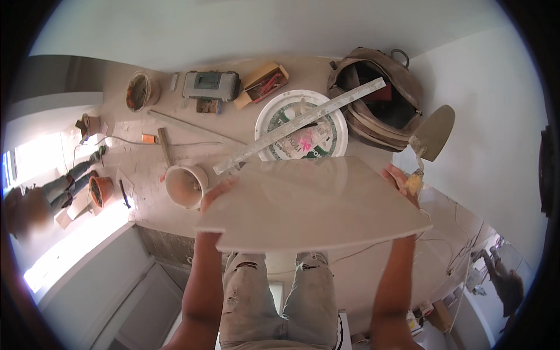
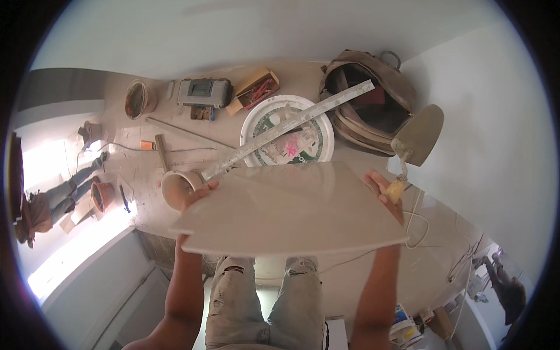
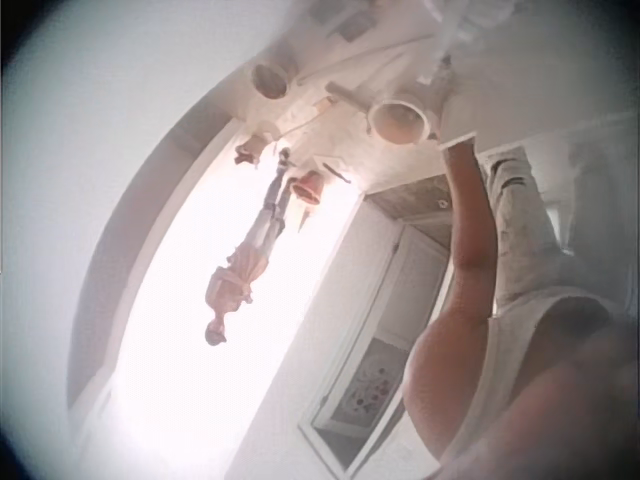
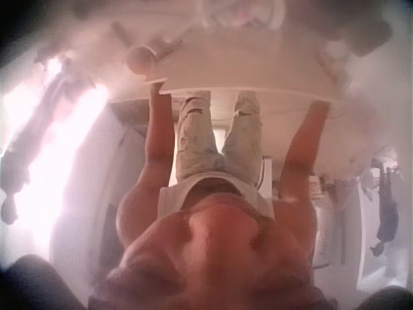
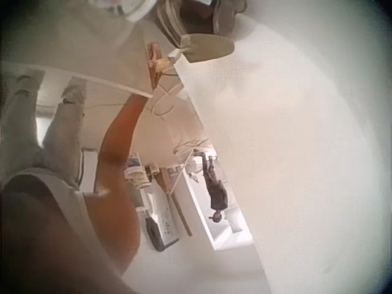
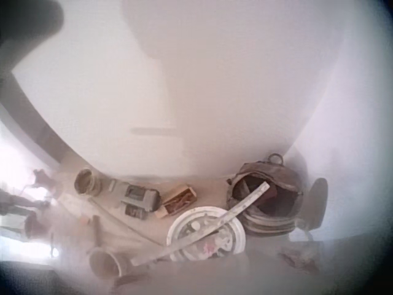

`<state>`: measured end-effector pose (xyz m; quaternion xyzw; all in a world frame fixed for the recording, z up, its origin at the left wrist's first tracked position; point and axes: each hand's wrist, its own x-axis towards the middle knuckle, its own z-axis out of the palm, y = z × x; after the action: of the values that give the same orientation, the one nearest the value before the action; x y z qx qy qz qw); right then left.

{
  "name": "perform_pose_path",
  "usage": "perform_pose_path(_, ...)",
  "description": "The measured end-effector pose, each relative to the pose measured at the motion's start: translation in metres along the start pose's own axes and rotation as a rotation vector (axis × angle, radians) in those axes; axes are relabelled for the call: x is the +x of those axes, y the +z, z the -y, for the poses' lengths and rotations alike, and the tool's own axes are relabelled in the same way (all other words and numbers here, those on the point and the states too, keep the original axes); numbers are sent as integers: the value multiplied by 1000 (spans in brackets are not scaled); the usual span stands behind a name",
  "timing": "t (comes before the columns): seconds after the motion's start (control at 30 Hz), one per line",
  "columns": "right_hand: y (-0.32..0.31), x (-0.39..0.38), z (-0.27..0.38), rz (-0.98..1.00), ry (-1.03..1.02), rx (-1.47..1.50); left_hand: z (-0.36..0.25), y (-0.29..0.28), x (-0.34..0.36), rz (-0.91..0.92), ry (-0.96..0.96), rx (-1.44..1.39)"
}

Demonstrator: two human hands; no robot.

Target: The person scoops wet cement from a bucket and spreads it onto the floor near a doorway using a trowel. They then use a straight edge to level the cement and continue smoothing the surface.

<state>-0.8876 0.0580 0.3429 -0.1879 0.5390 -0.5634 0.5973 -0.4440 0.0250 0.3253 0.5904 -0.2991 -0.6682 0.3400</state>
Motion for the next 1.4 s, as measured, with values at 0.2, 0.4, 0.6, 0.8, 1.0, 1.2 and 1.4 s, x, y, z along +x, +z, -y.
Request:
perform_pose_path(0.2, 3, 52, -40, 77, -142, 139, -22, 38, 41, -122, -89, -398)
perform_pose_path(0.4, 42, 110, -19, -395, -74, -114, -13, 19, 56, -172, -120, 261)
perform_pose_path(0.6, 64, 110, -10, -452, 2, -473, -4, 50, 5, -385, -173, 764)
perform_pose_path(0.8, 59, 133, -60, -322, -34, -738, 72, 60, 35, -482, -310, 477)
perform_pose_path(1.0, 57, 192, -99, -277, -179, -804, 93, 53, 108, -595, -255, 572)
perform_pose_path(1.2, 46, 226, -114, -336, -210, -921, 82, 64, 121, -771, -184, 252)
perform_pose_path(1.4, 24, 226, -116, -296, -140, -1086, 74, 66, 110, -653, -240, 191)
